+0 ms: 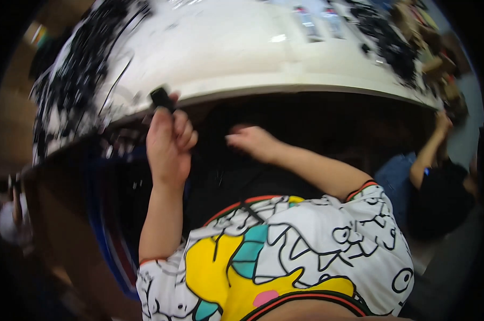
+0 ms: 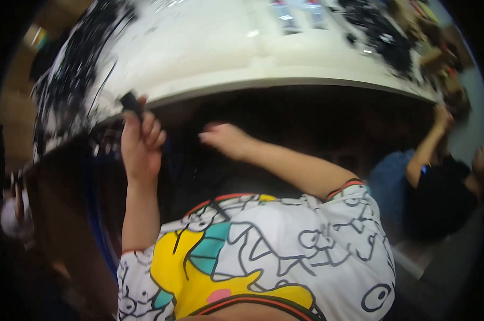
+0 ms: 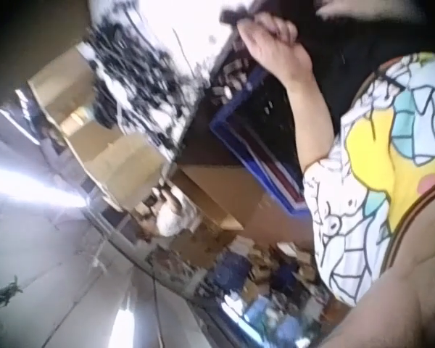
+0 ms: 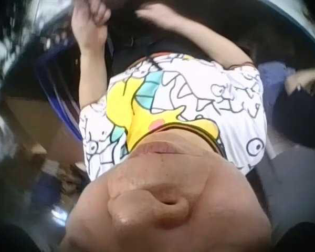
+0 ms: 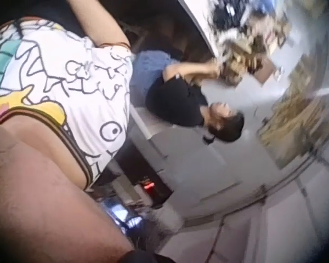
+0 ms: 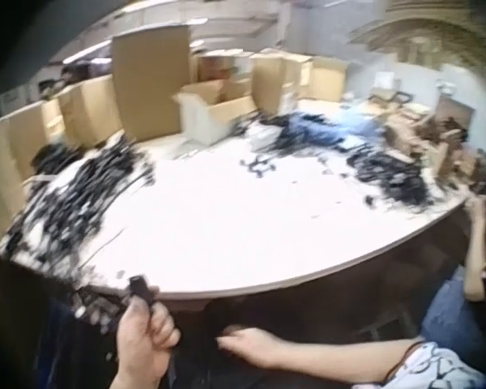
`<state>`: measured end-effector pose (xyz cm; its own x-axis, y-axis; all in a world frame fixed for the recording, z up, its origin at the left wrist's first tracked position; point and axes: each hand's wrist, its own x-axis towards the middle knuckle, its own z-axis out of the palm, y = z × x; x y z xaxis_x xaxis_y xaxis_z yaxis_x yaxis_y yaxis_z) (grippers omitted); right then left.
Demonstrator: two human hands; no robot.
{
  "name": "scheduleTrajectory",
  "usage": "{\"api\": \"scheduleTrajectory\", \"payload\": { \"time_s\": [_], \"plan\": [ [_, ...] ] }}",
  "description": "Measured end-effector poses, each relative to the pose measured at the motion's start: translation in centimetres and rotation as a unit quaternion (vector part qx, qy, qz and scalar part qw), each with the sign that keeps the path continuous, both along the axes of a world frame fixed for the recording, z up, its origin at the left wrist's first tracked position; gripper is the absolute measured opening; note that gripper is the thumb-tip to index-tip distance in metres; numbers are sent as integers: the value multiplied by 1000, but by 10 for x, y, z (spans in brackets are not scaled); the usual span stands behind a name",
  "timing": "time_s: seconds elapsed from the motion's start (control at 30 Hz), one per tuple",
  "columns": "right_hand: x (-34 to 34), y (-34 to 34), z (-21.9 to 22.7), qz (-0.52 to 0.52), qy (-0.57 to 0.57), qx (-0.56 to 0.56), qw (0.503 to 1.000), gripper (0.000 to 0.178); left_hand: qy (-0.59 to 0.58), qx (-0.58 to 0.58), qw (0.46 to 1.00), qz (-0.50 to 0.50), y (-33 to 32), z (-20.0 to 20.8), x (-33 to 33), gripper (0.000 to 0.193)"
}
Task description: The person assembles LED lighting components by gluing LED chips and LED wiring into plastic housings with a glue tube.
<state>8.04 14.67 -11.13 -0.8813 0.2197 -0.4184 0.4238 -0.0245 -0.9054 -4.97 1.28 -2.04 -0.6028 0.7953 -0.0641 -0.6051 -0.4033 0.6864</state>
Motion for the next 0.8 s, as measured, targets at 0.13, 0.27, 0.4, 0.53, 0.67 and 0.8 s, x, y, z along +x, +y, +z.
{"api": "scheduleTrajectory", "payload": {
  "time_s": [0.13, 0.27, 0.4, 0.53, 0.67, 0.8],
  "plan": [
    [15, -23, 48, -60, 176, -215, 959, 17, -11, 60, 993, 102, 36, 6, 20, 39],
    [43, -12, 96, -54, 178, -132, 974, 15, 27, 66, 989, 133, 56, 34, 40, 47],
    [68, 16, 130, -97, 127, -23, 987, 18, 50, 128, 989, 61, 79, 47, 55, 56],
    [110, 86, 185, -178, 109, 248, 946, 23, 170, 63, 983, 6, 81, 49, 47, 58],
    [146, 189, 229, -279, 44, 602, 747, 17, 189, -17, 981, 34, 56, 36, 45, 41],
    [158, 287, 243, -328, -186, 750, 544, 16, 229, -30, 973, 8, 38, 12, 40, 33]
  ]
}}
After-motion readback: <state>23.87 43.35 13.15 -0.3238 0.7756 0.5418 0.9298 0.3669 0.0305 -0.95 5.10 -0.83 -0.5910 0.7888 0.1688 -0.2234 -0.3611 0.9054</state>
